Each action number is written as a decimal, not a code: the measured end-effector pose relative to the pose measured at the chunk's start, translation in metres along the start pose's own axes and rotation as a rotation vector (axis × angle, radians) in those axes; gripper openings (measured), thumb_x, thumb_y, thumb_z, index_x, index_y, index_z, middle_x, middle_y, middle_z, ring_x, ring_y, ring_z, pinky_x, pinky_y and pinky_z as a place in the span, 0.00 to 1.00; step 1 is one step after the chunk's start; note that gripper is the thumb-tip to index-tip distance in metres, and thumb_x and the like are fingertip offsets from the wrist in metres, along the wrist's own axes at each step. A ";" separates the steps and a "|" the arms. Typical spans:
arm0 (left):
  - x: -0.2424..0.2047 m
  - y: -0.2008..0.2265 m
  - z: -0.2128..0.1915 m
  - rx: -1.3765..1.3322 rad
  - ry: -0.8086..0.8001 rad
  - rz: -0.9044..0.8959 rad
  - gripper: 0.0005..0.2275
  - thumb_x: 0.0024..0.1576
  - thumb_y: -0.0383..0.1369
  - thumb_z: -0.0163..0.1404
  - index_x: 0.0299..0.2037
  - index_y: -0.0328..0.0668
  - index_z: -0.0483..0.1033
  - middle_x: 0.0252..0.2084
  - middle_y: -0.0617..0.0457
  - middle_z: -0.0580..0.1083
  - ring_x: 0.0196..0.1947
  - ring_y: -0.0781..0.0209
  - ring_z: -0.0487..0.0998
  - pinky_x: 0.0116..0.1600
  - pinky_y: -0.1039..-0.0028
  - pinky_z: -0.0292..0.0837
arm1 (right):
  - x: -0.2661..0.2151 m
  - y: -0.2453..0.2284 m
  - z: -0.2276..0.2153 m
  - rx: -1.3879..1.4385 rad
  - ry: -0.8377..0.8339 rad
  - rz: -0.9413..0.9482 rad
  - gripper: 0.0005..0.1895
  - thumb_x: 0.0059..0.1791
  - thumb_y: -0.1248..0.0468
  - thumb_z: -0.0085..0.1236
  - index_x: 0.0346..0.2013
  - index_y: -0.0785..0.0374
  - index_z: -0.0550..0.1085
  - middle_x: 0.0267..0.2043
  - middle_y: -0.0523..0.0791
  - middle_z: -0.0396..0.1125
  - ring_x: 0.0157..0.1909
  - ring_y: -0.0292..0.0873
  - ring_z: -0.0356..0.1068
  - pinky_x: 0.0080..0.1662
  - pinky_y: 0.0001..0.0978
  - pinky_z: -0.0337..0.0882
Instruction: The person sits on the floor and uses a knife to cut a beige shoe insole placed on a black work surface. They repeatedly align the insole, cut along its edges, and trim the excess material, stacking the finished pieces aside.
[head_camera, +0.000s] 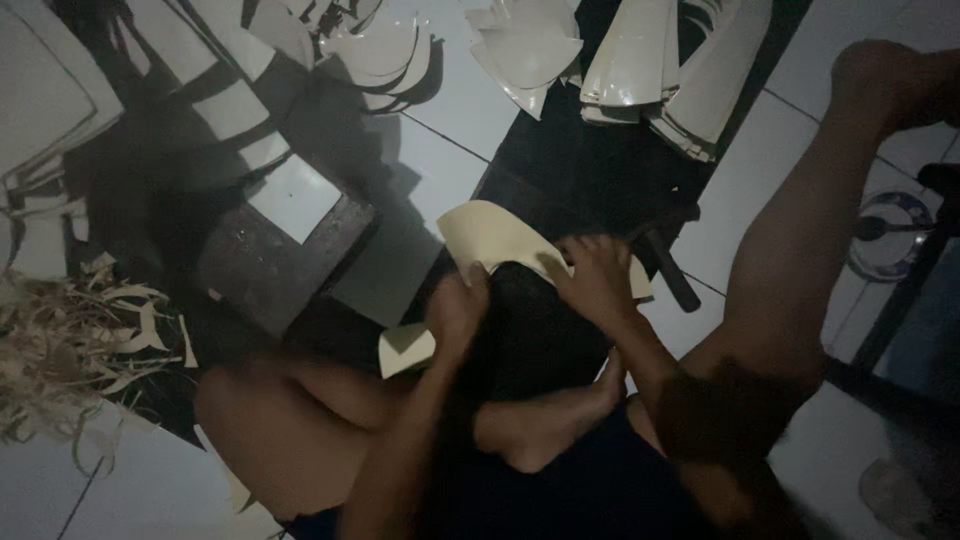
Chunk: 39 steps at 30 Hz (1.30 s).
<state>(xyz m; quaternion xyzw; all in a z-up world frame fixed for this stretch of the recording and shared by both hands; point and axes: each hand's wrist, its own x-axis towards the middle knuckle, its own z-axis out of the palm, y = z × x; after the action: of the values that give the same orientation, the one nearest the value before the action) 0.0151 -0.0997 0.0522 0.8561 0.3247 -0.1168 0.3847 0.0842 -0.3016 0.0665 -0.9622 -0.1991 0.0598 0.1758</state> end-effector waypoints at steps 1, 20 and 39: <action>-0.002 0.000 0.003 -0.030 0.037 -0.025 0.25 0.61 0.48 0.44 0.34 0.28 0.82 0.33 0.30 0.78 0.34 0.33 0.82 0.41 0.50 0.74 | -0.002 -0.003 -0.003 -0.042 0.058 -0.117 0.22 0.47 0.46 0.61 0.41 0.62 0.80 0.42 0.50 0.73 0.50 0.54 0.68 0.53 0.54 0.63; 0.068 0.035 -0.012 0.899 -0.156 1.076 0.08 0.60 0.38 0.51 0.40 0.50 0.82 0.39 0.52 0.80 0.43 0.55 0.82 0.69 0.48 0.60 | -0.002 -0.017 -0.012 0.100 -0.052 -0.403 0.26 0.40 0.56 0.70 0.48 0.66 0.78 0.53 0.55 0.67 0.57 0.57 0.65 0.57 0.52 0.62; 0.044 0.086 -0.009 0.548 -0.399 0.876 0.24 0.46 0.28 0.60 0.56 0.52 0.78 0.56 0.48 0.77 0.53 0.47 0.78 0.55 0.59 0.75 | -0.033 0.100 -0.075 0.069 -0.427 0.739 0.23 0.56 0.50 0.52 0.47 0.71 0.72 0.48 0.60 0.69 0.47 0.57 0.72 0.47 0.52 0.74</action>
<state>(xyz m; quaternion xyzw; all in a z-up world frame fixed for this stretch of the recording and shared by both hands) 0.1039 -0.1150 0.0884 0.9411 -0.1834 -0.1858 0.2147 0.1040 -0.4241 0.1014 -0.9284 0.1292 0.3234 0.1295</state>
